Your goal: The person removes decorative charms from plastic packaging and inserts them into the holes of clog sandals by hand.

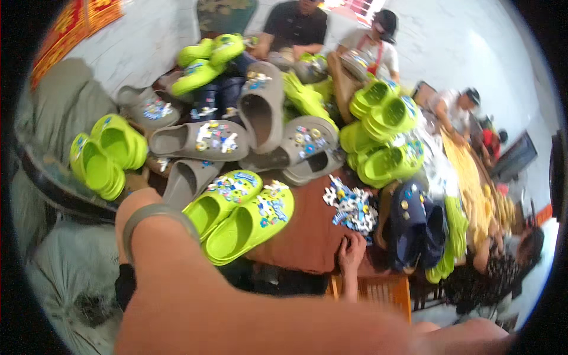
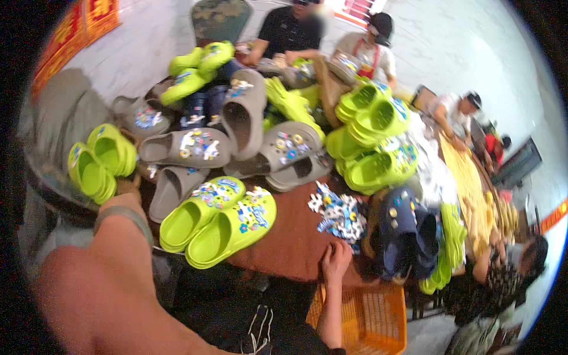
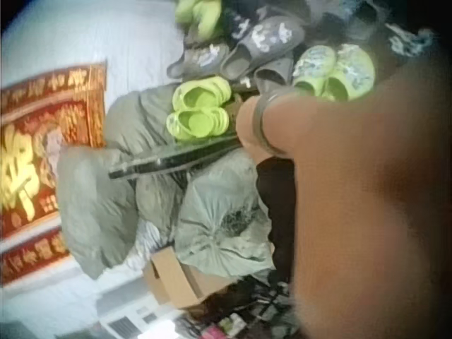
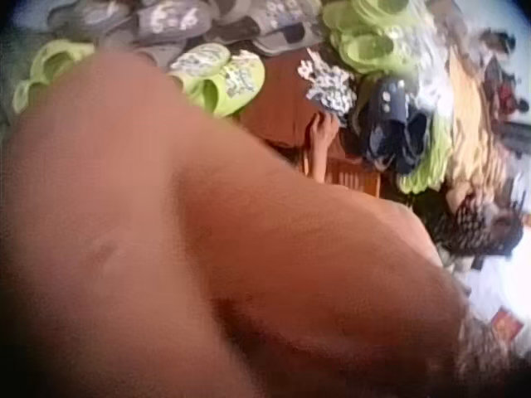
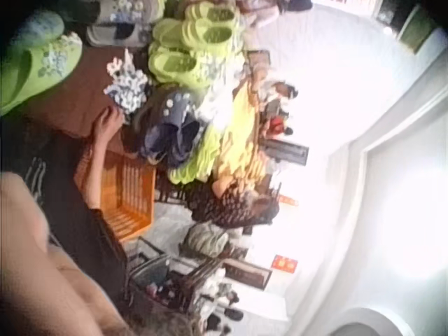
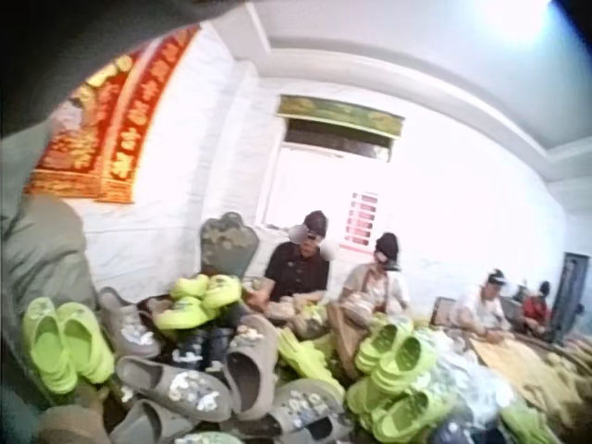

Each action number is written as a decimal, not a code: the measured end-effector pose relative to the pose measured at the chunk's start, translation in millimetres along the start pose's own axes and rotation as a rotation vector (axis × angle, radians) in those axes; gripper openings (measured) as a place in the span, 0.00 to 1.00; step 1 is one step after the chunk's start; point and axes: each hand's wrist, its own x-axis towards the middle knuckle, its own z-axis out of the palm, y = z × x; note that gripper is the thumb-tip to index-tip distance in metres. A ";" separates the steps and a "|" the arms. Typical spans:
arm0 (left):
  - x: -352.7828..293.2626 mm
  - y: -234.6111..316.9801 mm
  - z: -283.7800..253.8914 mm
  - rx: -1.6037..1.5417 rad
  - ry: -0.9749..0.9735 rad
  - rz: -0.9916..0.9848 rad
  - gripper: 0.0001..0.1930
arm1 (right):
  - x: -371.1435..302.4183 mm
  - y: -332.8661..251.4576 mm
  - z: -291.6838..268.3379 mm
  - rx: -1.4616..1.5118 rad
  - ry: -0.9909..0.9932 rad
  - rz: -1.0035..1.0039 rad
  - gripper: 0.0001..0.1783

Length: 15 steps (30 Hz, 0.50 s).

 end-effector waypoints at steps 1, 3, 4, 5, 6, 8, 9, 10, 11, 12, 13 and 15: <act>-11.1 -11.5 -5.3 -0.049 0.003 0.023 0.17 | 2.5 -4.8 -3.8 -0.016 -0.017 -0.008 0.09; -7.3 -26.1 -6.8 -0.103 -0.014 0.063 0.17 | 3.3 -6.2 -4.2 0.009 -0.007 0.002 0.09; -2.8 -36.0 -6.7 -0.109 -0.018 0.087 0.17 | 1.3 -0.8 -1.7 0.010 0.003 -0.018 0.09; 1.9 -44.7 -6.5 -0.112 -0.020 0.107 0.16 | 0.0 4.9 2.8 0.013 0.010 -0.040 0.08; 4.1 -50.0 -5.1 -0.137 -0.023 0.121 0.16 | -5.6 5.4 -2.1 -0.024 0.008 -0.022 0.08; 6.3 -57.6 -3.5 -0.176 -0.032 0.132 0.16 | -3.0 5.3 -7.3 -0.053 0.002 0.016 0.08; 6.5 -60.4 -3.6 -0.192 -0.039 0.132 0.16 | -1.1 2.3 -8.2 -0.061 -0.012 0.031 0.08; 6.4 -62.4 -4.2 -0.187 -0.053 0.119 0.16 | 0.2 -1.0 -1.8 -0.019 -0.019 0.043 0.09; 8.2 -67.9 -4.4 -0.206 -0.062 0.127 0.15 | 0.9 1.5 -3.6 -0.029 -0.009 0.069 0.09; 10.3 -74.0 -5.1 -0.226 -0.073 0.137 0.15 | 2.8 5.1 -5.6 -0.039 0.006 0.047 0.09; 10.9 -75.4 -29.4 -0.221 -0.081 0.122 0.15 | 3.6 1.0 -4.7 -0.019 0.005 0.013 0.09; -27.6 -48.1 1.1 -0.305 -0.120 0.150 0.15 | 8.5 3.7 -18.3 -0.012 0.061 0.056 0.08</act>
